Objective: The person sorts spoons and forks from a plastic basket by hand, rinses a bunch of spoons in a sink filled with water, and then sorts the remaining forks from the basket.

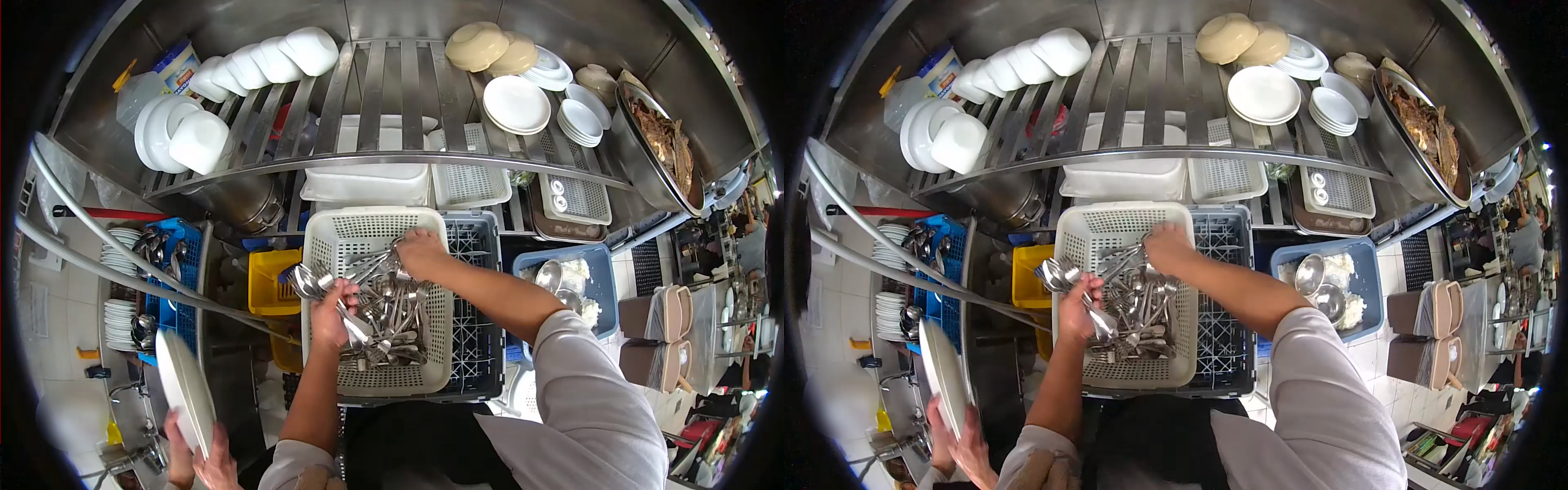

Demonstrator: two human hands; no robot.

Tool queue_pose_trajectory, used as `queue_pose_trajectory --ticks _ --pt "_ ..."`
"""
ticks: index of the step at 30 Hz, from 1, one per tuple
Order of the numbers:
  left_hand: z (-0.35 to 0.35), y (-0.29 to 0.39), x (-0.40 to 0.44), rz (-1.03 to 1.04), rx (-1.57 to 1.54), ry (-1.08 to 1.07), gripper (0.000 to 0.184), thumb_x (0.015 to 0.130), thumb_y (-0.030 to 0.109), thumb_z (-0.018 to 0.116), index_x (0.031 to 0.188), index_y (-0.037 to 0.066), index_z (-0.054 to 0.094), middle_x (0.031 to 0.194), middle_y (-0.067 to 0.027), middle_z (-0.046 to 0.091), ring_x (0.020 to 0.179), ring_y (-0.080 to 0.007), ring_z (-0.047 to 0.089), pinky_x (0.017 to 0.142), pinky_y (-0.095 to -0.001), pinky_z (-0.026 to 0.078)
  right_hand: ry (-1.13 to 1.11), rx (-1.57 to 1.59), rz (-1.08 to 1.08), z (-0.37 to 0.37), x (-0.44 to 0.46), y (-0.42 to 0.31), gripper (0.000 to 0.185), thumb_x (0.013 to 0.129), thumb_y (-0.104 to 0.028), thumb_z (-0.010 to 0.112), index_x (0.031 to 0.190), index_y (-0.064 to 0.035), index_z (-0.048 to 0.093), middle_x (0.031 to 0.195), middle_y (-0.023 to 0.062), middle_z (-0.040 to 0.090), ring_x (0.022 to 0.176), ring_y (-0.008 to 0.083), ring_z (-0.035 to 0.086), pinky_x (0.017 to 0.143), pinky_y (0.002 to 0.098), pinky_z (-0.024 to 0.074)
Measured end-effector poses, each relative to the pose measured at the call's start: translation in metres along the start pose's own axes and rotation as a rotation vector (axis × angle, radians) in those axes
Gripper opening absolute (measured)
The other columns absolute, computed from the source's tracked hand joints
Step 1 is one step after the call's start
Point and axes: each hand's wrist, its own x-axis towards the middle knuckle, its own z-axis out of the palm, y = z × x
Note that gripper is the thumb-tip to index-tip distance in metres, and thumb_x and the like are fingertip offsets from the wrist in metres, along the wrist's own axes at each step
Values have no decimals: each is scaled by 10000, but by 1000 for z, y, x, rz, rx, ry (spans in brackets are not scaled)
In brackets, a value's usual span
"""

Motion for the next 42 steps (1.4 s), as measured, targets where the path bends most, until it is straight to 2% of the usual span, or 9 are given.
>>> queue_pose_trajectory --ticks 2,9,12,18,21,27,33,39,42 --pt "2 3 7 7 47 -4 294 1000 282 703 1063 -2 659 1068 -176 748 798 -218 706 652 -317 525 -373 227 -286 0 20 9 358 822 -215 741 1163 -108 744 977 131 714 1020 326 689 868 452 539" --pt "-2 -9 38 -36 237 -90 659 1003 523 649 1324 -50 596 1215 -159 693 1093 -234 652 969 -379 519 -202 803 -333 -121 0 -45 255 834 -255 780 926 -71 629 929 158 728 874 387 707 782 507 534" --pt "21 -10 20 -167 -181 -544 585 1024 551 589 1165 -16 619 903 -54 633 803 -186 612 850 -423 556 -23 821 -225 -115 8 -40 271 840 -275 790 962 -77 653 941 145 723 891 339 711 791 464 542" --pt "10 -12 5 -160 -79 -208 143 959 162 728 1021 49 666 705 33 494 612 -96 466 652 -335 499 -471 -99 -199 -65 -30 -5 515 870 -355 761 1216 9 645 1107 183 716 1102 394 661 997 498 491" --pt "-5 -9 1 -187 -83 -149 181 959 198 735 1041 46 682 810 -38 644 652 -119 554 662 -317 528 -199 -2 -328 -14 -65 -11 287 885 -173 625 1111 -8 691 1033 181 737 1009 356 692 888 468 532" --pt "-14 -8 1 -155 17 -136 424 1012 193 650 1257 -142 565 1239 -252 691 1126 -354 708 914 -431 615 -395 402 -288 -44 -58 -16 155 875 -138 713 1019 -100 671 943 134 716 883 353 693 755 465 525" --pt "-9 -26 7 -262 32 -298 530 1061 388 591 1356 -50 547 1257 -248 673 1122 -346 701 935 -452 597 -291 506 -493 -112 -28 -59 142 852 -134 755 936 -100 646 854 103 690 854 338 690 714 464 512" --pt "7 -28 -12 -170 -348 -514 828 873 822 483 1268 101 587 945 -53 627 872 -254 628 970 -533 550 -144 974 -251 -109 13 -75 241 834 -241 801 1017 -106 720 906 111 752 791 303 717 744 405 560" --pt "-25 -30 -6 -121 -432 -496 392 1012 424 666 1249 116 617 816 46 543 741 -124 546 842 -391 544 -53 1406 -17 -99 29 -59 286 846 -267 798 1059 -93 721 899 93 762 796 304 725 767 420 570"
